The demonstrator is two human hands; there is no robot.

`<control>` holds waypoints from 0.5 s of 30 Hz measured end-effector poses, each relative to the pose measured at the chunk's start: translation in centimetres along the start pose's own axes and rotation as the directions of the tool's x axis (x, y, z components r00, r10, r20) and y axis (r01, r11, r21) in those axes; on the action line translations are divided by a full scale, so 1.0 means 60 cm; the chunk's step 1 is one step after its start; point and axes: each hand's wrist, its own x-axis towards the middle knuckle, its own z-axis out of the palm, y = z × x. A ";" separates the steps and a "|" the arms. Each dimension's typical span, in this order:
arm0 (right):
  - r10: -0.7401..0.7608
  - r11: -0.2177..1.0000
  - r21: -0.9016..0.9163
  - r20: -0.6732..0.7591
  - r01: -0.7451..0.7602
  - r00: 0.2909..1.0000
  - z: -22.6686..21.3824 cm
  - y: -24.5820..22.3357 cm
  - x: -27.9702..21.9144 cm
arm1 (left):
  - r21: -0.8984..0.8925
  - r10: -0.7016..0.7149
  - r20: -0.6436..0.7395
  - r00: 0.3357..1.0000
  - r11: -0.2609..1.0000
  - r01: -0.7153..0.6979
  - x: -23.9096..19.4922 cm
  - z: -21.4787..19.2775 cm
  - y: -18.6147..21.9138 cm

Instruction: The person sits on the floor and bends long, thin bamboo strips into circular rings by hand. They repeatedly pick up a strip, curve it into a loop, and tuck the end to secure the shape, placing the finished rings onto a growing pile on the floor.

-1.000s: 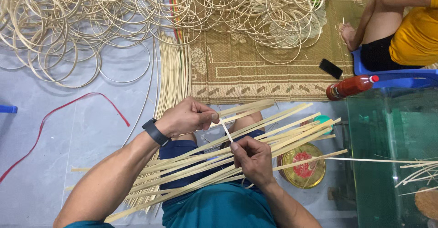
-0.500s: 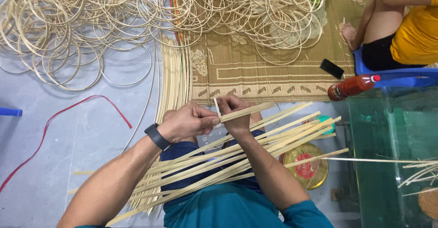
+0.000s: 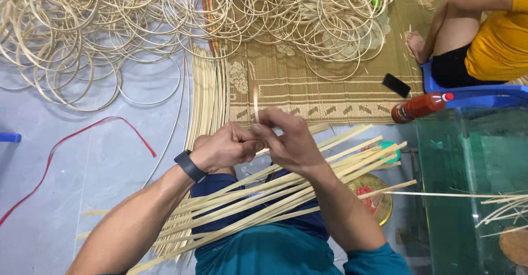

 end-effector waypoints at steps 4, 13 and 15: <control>-0.255 0.945 0.152 -0.205 0.288 0.945 0.020 -0.022 -0.127 | 0.041 -0.115 -0.047 0.992 0.992 0.117 0.001 -0.015 0.002; 0.201 -0.222 0.975 0.038 0.007 0.979 0.154 0.251 -0.071 | 0.254 -0.106 -0.088 0.990 0.959 0.125 0.010 -0.002 0.011; 0.053 -0.218 0.961 0.187 -0.171 0.981 0.154 0.264 -0.006 | 0.225 -0.010 -0.014 1.000 0.974 0.013 0.007 0.004 0.003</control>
